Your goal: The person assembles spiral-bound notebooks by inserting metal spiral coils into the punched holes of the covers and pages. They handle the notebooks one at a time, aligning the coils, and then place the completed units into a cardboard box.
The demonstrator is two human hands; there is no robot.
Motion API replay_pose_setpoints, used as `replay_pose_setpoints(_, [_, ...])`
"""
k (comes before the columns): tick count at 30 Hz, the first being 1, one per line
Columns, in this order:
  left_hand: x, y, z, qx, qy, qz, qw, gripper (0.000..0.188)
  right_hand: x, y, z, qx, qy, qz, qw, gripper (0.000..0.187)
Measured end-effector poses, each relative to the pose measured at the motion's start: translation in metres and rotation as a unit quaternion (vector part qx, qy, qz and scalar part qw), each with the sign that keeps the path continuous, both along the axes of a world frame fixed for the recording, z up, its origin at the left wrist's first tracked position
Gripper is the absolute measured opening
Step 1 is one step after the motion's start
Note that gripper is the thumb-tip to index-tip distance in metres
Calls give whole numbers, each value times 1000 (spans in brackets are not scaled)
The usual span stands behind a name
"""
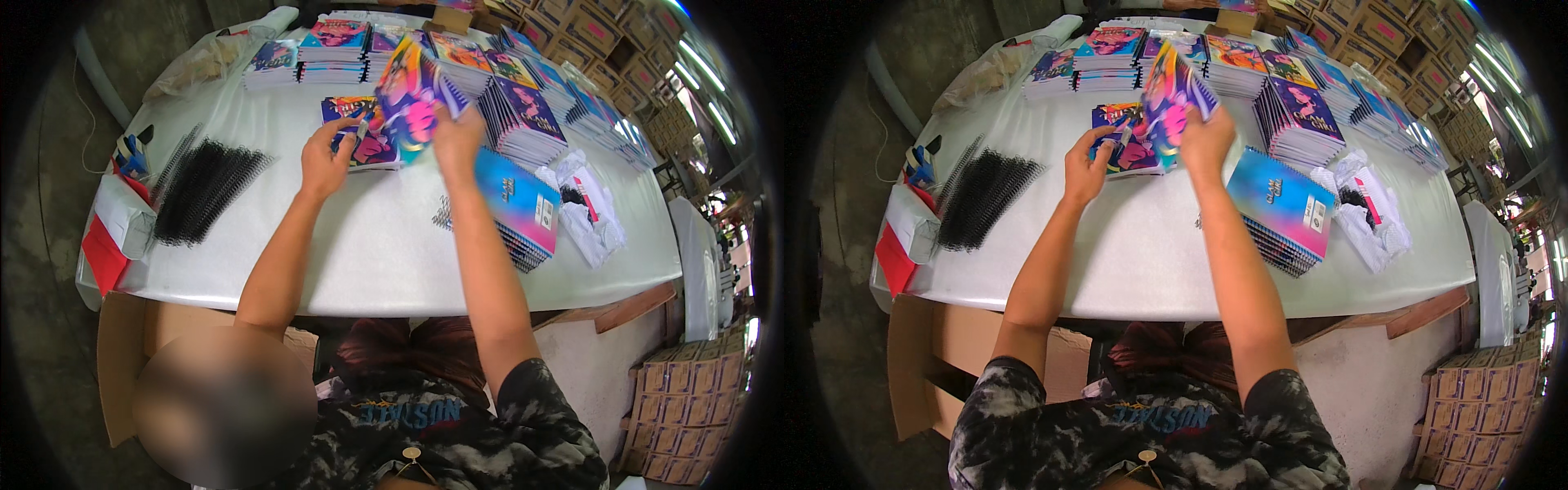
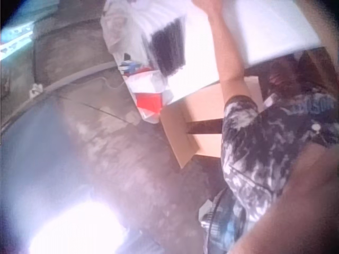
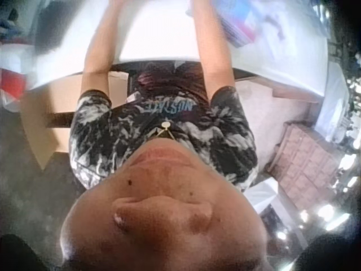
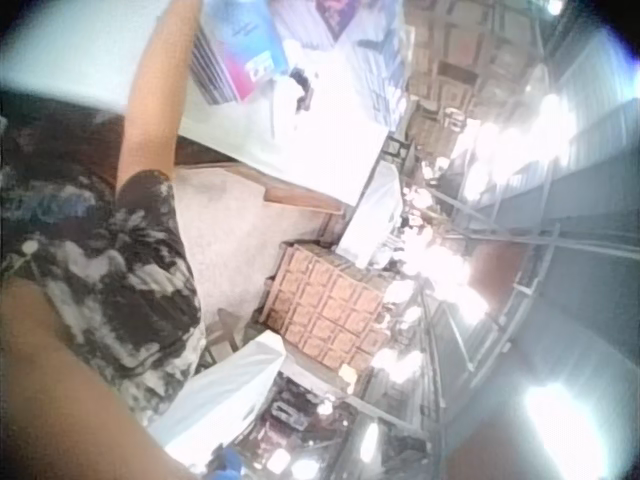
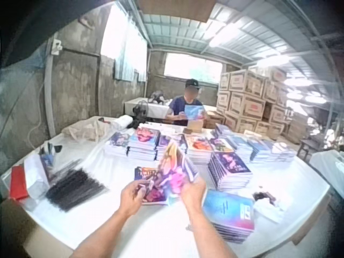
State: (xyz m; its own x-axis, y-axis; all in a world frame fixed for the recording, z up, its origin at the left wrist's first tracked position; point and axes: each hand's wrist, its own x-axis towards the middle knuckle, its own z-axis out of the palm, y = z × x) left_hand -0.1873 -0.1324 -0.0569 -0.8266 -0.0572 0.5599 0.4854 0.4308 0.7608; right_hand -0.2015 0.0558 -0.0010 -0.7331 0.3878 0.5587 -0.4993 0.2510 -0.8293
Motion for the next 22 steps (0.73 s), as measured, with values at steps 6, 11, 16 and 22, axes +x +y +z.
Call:
replay_pose_setpoints(6, [30, 19, 55, 135, 134, 38, 981, 33, 107, 63, 71, 107, 24, 53, 993, 24])
replay_pose_setpoints(11, [117, 9, 31, 216, -167, -197, 942, 35, 181, 85, 6, -71, -88, 281, 953, 18])
replay_pose_setpoints(16, [165, 22, -33, 199, -246, -165, 934, 30, 199, 77, -60, -34, -162, 330, 930, 16])
replay_pose_setpoints(22, [164, -35, -20, -367, -255, 44, 894, 47, 190, 87, -63, -3, -103, 454, 885, 39])
